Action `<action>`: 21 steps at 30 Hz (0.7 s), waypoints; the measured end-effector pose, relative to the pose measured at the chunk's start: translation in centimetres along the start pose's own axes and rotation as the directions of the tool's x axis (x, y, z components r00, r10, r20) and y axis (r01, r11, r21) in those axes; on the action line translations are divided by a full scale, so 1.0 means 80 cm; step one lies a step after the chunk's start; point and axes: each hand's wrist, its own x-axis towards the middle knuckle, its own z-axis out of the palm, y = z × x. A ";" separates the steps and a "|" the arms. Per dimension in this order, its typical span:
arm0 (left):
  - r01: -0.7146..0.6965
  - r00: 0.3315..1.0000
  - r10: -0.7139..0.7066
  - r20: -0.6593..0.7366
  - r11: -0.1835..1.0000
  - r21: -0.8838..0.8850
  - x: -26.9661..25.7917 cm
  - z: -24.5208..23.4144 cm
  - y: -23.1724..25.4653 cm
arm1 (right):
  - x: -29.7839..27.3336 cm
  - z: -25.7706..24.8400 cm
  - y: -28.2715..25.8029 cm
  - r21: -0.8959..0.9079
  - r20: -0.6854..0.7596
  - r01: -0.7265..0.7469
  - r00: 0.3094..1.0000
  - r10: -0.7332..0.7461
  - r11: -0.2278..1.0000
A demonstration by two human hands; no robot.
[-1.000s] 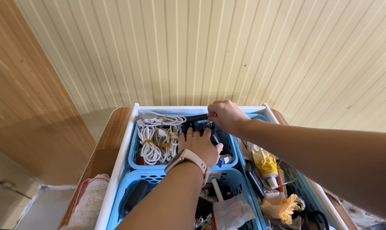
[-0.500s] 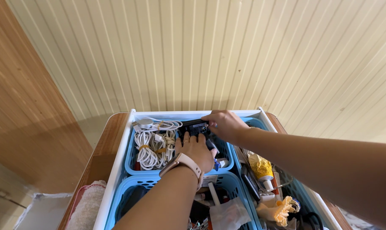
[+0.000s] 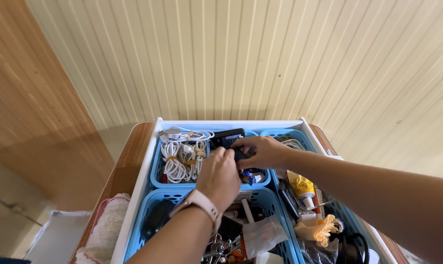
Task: The person organizes a drawer by picking up and placing various items into blue plastic bins. They handle a yellow cloth, a white packet, a black power adapter, a coiled cable, and beaded bracelets, arranging them within the compartments.
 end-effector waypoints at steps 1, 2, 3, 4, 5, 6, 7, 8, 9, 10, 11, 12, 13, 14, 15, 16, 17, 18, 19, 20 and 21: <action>0.018 0.999 -0.020 -0.045 0.999 -0.036 -0.003 -0.006 -0.002 | 0.002 0.000 0.001 -0.043 0.018 -0.035 0.999 0.036 0.998; 0.002 0.982 -0.005 -0.187 1.000 -0.018 -0.006 -0.011 -0.005 | 0.002 0.002 0.003 -0.085 0.035 -0.075 0.996 0.078 0.994; -0.013 0.946 0.013 -0.324 1.000 0.003 -0.010 -0.017 -0.009 | 0.002 0.001 0.006 -0.034 0.016 -0.111 0.994 0.112 0.993; -0.021 0.888 0.032 -0.458 0.999 0.027 -0.014 -0.025 -0.015 | 0.002 -0.002 0.008 0.015 0.001 -0.139 0.990 0.139 0.990; 0.043 0.898 -0.041 -0.437 0.999 -0.006 -0.018 -0.031 -0.019 | 0.003 -0.003 0.008 0.064 -0.013 -0.167 0.986 0.168 0.984; 0.105 0.901 -0.114 -0.420 0.994 -0.044 -0.019 -0.037 -0.023 | 0.004 -0.003 0.007 0.009 -0.004 -0.142 0.990 0.142 0.990; 0.167 0.898 -0.185 -0.399 0.983 -0.081 -0.020 -0.043 -0.026 | 0.002 -0.003 0.004 -0.047 0.006 -0.117 0.993 0.117 0.992; 0.201 0.881 -0.204 -0.427 0.978 -0.053 -0.022 -0.049 -0.030 | 0.002 -0.004 0.000 -0.097 0.012 -0.095 0.995 0.096 0.991; 0.236 0.862 -0.222 -0.456 0.971 -0.027 -0.024 -0.055 -0.034 | 0.002 -0.006 -0.004 -0.102 -0.007 -0.088 0.996 0.088 0.991; 0.276 0.844 -0.244 -0.479 0.961 -0.002 -0.027 -0.058 -0.036 | -0.002 -0.003 -0.008 -0.103 -0.018 -0.083 0.996 0.082 0.991; 0.308 0.840 -0.286 -0.462 0.951 -0.029 -0.030 -0.060 -0.038 | -0.003 0.000 -0.011 -0.105 -0.029 -0.078 0.997 0.076 0.991; 0.339 0.837 -0.327 -0.439 0.939 -0.054 -0.034 -0.062 -0.039 | -0.005 0.003 -0.012 -0.131 -0.050 0.094 0.994 -0.101 0.987; 0.369 0.833 -0.367 -0.414 0.926 -0.079 -0.038 -0.062 -0.041 | -0.006 0.009 -0.011 -0.159 -0.065 0.262 0.959 -0.275 0.952; 0.268 0.879 -0.268 -0.395 0.962 -0.057 -0.040 -0.061 -0.041 | -0.004 0.011 -0.009 -0.193 -0.077 0.426 0.891 -0.447 0.884; 0.163 0.913 -0.166 -0.372 0.986 -0.038 -0.045 -0.059 -0.042 | -0.001 0.013 -0.005 -0.161 -0.069 0.355 0.927 -0.369 0.921; 0.056 0.935 -0.061 -0.348 0.998 -0.024 -0.047 -0.056 -0.045 | 0.002 0.013 -0.001 -0.131 -0.056 0.280 0.956 -0.290 0.951; 0.035 0.951 -0.023 -0.309 0.999 0.032 -0.048 -0.053 -0.048 | 0.006 0.013 0.004 -0.103 -0.039 0.204 0.977 -0.209 0.974; 0.014 0.964 0.009 -0.267 0.996 0.083 -0.049 -0.049 -0.053 | 0.010 0.013 0.009 -0.110 -0.049 0.126 0.990 -0.131 0.986; -0.009 0.974 0.039 -0.222 0.991 0.132 -0.048 -0.045 -0.058 | 0.014 0.011 0.013 -0.117 -0.059 0.046 0.997 -0.054 0.992; -0.027 0.975 0.053 -0.216 0.992 0.122 -0.049 -0.043 -0.064 | 0.015 0.010 0.016 -0.120 -0.069 -0.037 0.997 0.029 0.992; -0.044 0.975 0.067 -0.210 0.993 0.111 -0.050 -0.041 -0.070 | 0.015 0.009 0.019 -0.202 -0.066 -0.062 0.997 0.050 0.977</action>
